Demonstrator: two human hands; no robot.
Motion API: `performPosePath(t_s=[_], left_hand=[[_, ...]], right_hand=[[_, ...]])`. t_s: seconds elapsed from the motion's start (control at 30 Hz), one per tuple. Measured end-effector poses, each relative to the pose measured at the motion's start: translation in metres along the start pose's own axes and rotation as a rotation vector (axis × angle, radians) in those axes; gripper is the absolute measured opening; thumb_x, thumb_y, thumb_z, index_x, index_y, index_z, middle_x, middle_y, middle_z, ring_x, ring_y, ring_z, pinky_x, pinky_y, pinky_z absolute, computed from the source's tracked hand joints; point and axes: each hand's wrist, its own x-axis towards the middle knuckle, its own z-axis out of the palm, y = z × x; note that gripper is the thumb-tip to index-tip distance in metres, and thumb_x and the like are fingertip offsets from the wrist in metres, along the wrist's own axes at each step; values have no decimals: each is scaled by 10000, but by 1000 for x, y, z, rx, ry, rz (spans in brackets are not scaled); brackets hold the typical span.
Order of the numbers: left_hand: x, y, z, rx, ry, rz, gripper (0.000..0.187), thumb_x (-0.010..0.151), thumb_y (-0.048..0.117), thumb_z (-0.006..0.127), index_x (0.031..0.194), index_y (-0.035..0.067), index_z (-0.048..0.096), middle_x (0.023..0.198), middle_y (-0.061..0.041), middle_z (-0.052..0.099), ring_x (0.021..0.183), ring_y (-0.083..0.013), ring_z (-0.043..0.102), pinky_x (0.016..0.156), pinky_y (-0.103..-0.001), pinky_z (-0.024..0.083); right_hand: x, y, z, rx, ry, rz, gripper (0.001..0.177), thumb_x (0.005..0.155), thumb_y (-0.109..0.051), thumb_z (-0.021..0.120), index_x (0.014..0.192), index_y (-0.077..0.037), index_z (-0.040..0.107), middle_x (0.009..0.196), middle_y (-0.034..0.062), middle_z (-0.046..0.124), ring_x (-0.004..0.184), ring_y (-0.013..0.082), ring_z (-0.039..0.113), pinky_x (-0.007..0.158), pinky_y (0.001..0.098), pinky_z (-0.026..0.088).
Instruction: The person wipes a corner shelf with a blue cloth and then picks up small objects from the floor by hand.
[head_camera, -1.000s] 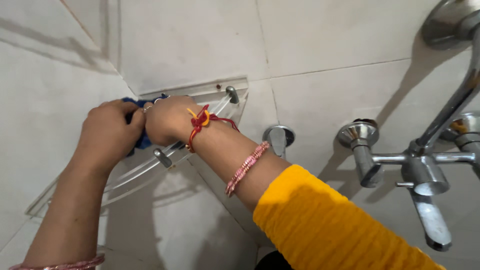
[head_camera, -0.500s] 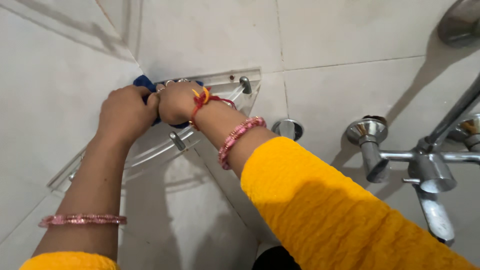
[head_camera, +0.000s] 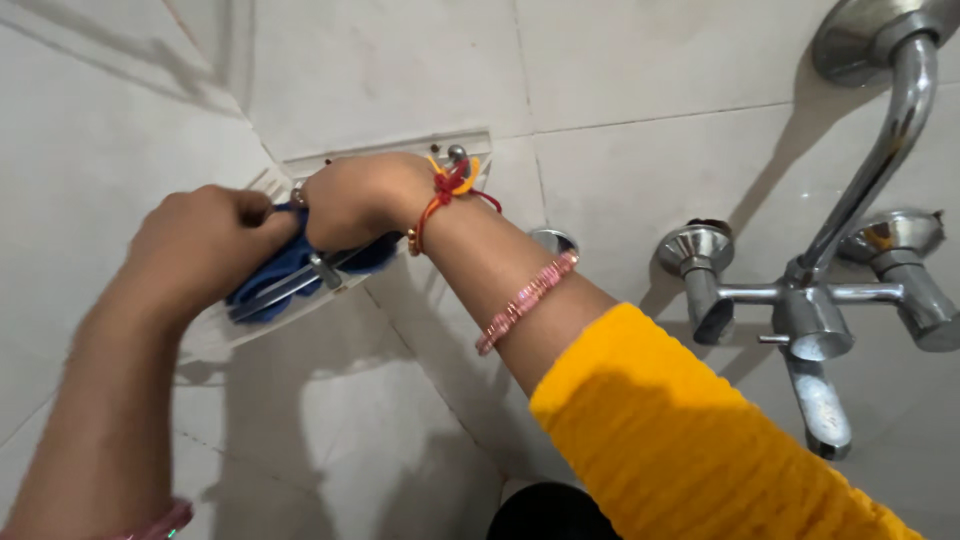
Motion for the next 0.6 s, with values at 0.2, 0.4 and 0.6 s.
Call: performPosePath(t_s=[0.2,0.4,0.6], left_hand=[[-1,-1,4,16,-42,-66,377,972,413,631,1243,193,774,1005,-182,789,916,-370,752,862,-472,580],[36,0,16,203,-5,-38,352,1024,386,580,1283,231,761,1088,-188,771,993,-379,725,903,-468,560],[76,-13,26,110,-58,-61,369,1038,335,532,1342,232,712,1110,-188,762,936,-381,746,847,-473,585]], right_hand=[[1,-1,0,-25,4,22,352,812,-290,572,1024,-98,779,1054,170,745,992,331,724,856,433,572],[40,4,26,26,75,20,389,932,-346,485,999,-110,788,1033,165,746,995,346,712,880,455,552],[98,18,53,5,68,76,399,960,-292,417,1147,-155,741,1171,130,717,1057,335,689,929,453,535]])
